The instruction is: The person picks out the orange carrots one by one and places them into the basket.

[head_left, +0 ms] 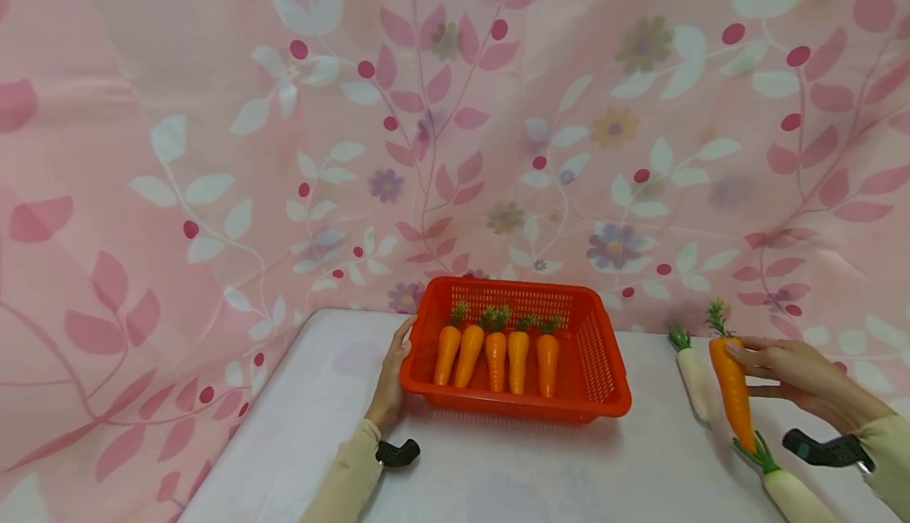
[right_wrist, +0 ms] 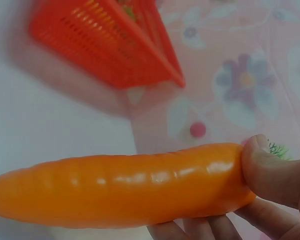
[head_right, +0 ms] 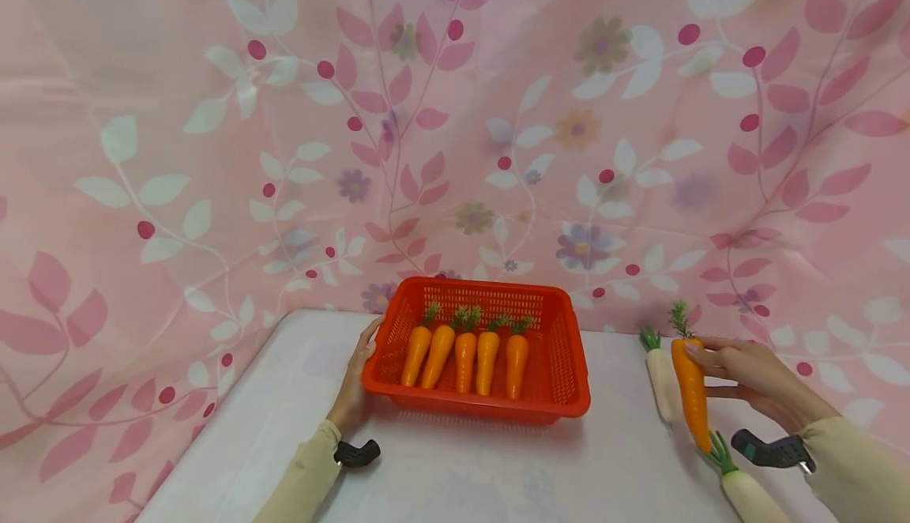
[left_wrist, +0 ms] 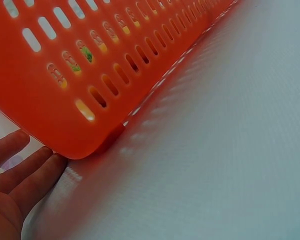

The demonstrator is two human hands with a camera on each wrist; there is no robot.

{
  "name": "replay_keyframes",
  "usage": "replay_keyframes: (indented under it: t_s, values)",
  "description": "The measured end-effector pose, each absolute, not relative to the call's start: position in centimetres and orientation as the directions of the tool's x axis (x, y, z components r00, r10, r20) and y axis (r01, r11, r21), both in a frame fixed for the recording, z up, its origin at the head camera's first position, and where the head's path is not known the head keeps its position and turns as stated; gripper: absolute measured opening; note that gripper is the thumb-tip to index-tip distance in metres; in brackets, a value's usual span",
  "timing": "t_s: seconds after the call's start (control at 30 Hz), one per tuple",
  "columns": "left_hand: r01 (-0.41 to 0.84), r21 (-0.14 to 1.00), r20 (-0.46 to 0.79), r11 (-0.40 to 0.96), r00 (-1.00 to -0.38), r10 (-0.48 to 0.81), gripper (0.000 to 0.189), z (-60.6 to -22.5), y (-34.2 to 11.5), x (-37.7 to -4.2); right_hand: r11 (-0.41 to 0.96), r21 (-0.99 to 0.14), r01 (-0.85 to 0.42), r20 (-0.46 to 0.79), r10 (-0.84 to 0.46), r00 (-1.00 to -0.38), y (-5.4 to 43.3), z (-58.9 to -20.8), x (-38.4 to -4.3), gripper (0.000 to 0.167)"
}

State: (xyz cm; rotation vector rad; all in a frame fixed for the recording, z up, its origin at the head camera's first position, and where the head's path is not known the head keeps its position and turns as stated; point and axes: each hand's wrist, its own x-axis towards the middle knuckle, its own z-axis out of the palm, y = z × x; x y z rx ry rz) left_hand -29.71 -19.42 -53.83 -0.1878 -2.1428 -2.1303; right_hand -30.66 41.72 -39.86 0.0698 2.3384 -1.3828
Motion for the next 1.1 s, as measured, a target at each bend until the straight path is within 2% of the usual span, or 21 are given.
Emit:
replay_keyframes:
  t_s: [0.17,0.37,0.77,1.1]
  values:
    - [0.173,0.985,0.173,0.025,-0.985,0.004,0.052,-54.0,-19.5,-29.8,0.461,-0.861,0.213,-0.347,-0.229,-0.909,39.1,-38.8,-31.4,0.064]
    - [0.182,0.983,0.181,0.004,-0.983,0.012,0.052,-54.1,-19.7,-29.9,0.380,-0.893,0.241,-0.348,-0.243,-0.906,35.8,-38.1,-32.3,0.043]
    - [0.222,0.975,0.222,-0.005,-0.975,0.027,0.052,-54.0,-19.6,-30.1,0.371,-0.900,0.230,-0.346,-0.283,-0.894,30.4,-37.7,-33.9,0.076]
    - [0.214,0.977,0.214,-0.005,-0.977,0.013,0.051,-53.8,-19.4,-29.9,0.323,-0.916,0.237,-0.342,-0.320,-0.884,27.0,-37.6,-34.6,0.072]
